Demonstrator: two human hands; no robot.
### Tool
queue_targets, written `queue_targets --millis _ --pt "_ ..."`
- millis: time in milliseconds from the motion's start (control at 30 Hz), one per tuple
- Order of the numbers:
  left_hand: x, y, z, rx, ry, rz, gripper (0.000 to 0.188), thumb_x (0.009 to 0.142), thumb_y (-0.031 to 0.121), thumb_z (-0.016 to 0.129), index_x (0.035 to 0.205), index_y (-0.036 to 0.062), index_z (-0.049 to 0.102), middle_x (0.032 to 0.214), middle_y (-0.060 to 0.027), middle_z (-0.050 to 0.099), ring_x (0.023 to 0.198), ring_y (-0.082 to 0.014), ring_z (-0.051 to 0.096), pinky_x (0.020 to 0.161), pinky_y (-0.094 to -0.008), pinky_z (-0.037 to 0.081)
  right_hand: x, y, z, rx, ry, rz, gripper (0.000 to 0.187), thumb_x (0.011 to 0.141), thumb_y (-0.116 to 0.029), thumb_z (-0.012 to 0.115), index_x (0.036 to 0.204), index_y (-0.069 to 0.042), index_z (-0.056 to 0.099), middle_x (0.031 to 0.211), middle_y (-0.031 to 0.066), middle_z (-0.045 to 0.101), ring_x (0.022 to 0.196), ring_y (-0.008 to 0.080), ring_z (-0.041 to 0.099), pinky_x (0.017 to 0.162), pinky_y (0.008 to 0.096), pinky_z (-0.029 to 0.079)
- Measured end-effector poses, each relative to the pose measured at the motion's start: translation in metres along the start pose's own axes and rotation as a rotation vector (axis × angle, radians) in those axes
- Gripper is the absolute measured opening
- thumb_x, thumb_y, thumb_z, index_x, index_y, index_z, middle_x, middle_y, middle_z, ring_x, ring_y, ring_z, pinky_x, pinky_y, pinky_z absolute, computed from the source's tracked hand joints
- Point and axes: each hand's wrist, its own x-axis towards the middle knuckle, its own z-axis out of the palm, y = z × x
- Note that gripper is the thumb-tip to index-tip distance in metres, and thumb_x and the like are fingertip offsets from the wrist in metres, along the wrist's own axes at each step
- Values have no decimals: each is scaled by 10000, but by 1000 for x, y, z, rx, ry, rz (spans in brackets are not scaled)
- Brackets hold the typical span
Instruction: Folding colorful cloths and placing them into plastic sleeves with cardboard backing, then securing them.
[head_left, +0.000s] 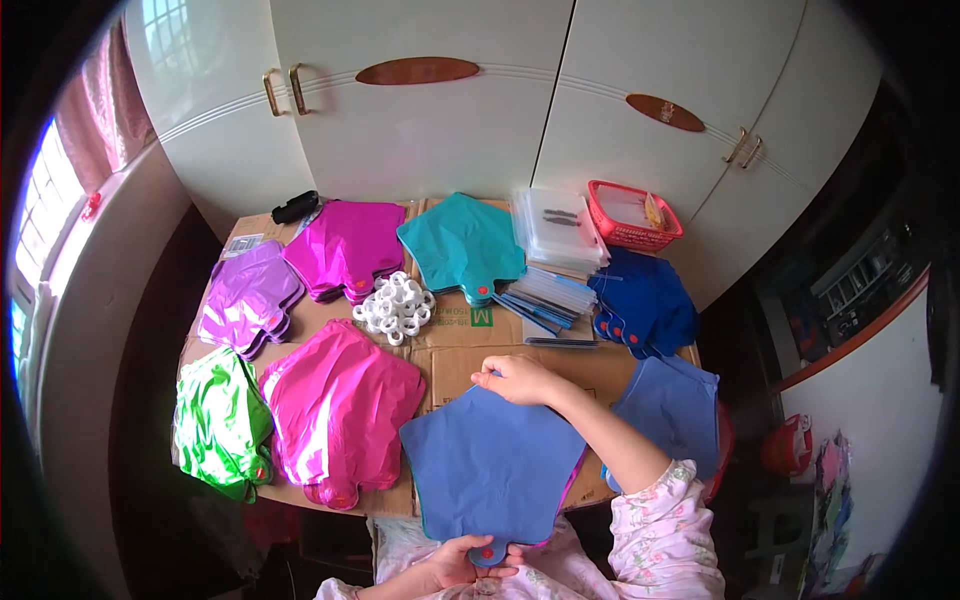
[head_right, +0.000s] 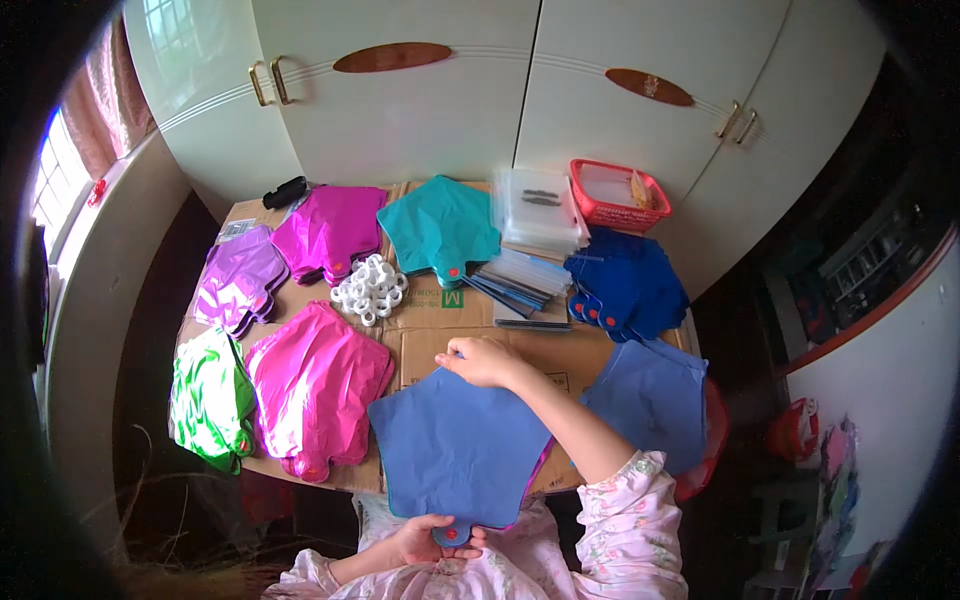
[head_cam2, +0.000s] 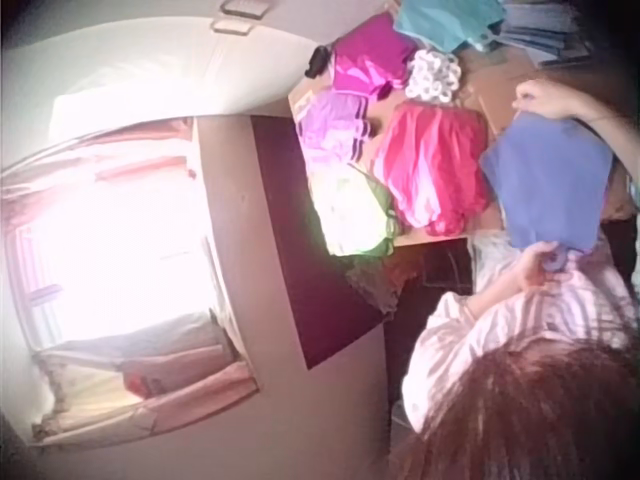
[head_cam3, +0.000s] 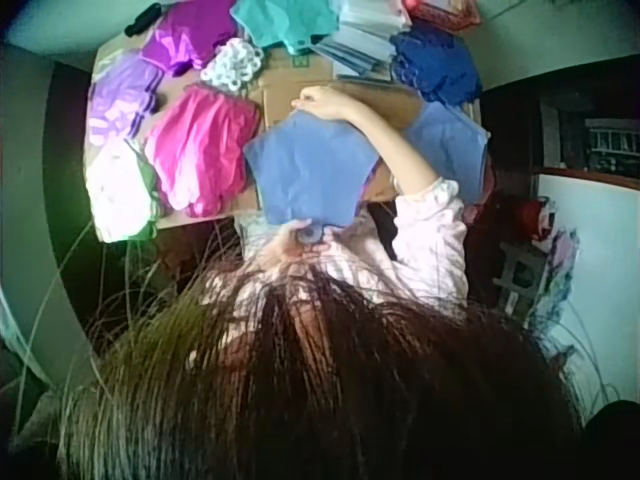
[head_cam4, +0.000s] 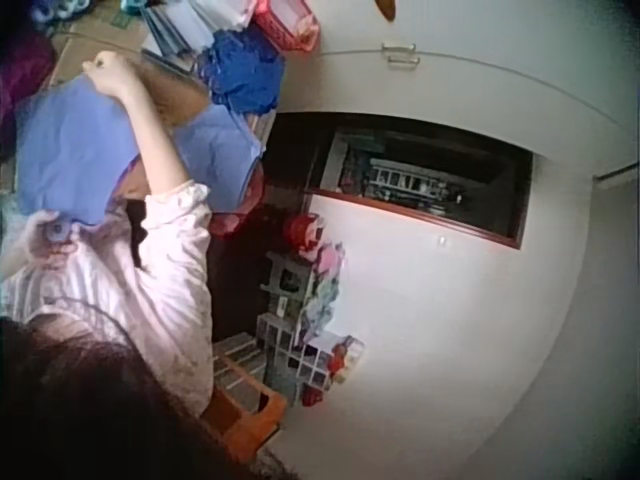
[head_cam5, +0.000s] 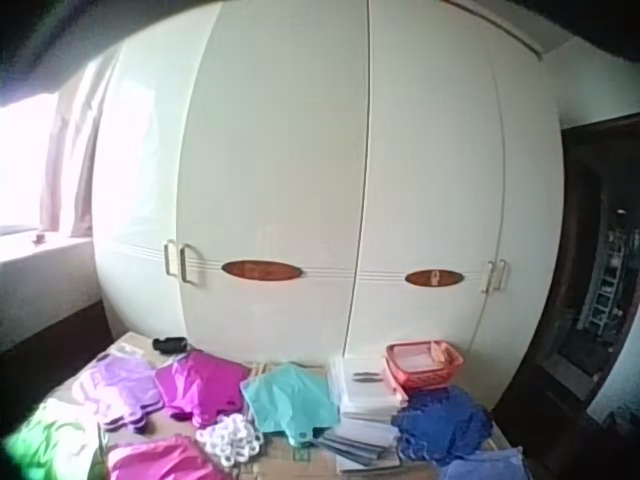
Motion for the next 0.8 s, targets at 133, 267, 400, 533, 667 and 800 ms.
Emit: queue_targets --millis 133,267,400,533,667,800 --pt "3 -2 11 76 242 21 439 899 219 490 1171 -125 476 1153 -188 575 1083 -313 562 1020 -437 406 -8 -8 -10 -145 79 123 485 908 -489 431 894 -62 661 931 165 666 892 344 627 779 454 477" --pt "6 -4 21 76 351 -16 414 886 162 461 1170 -139 455 1138 -208 576 1071 -311 566 1017 -435 412 -1 5 -5 -298 136 197 364 902 -374 477 877 -71 678 911 174 667 868 337 636 780 420 492" --pt "7 -4 26 60 305 -2 425 881 152 462 1179 -149 424 1120 -224 578 1068 -319 567 1009 -446 420 4 20 -4 -270 149 113 349 866 -376 545 821 -58 680 849 169 670 815 330 645 736 427 498" --pt "10 -4 29 39 278 57 391 921 208 449 1162 -100 444 1071 -203 595 1027 -310 578 993 -450 432 -4 10 -9 -152 183 100 349 826 -394 615 790 -51 669 799 159 667 771 312 648 697 417 499" --pt "12 -4 32 45 310 85 352 966 304 416 1099 -16 476 975 -154 598 913 -269 583 926 -427 467 -8 6 -10 -65 211 72 320 797 -382 653 751 -65 661 789 156 665 770 316 644 715 421 500" --pt "17 -6 17 -7 150 77 343 982 344 387 1049 20 479 898 -122 578 826 -238 561 851 -414 489 -9 3 -11 -110 261 1 274 799 -325 670 739 -59 646 745 149 658 743 307 641 687 417 494"
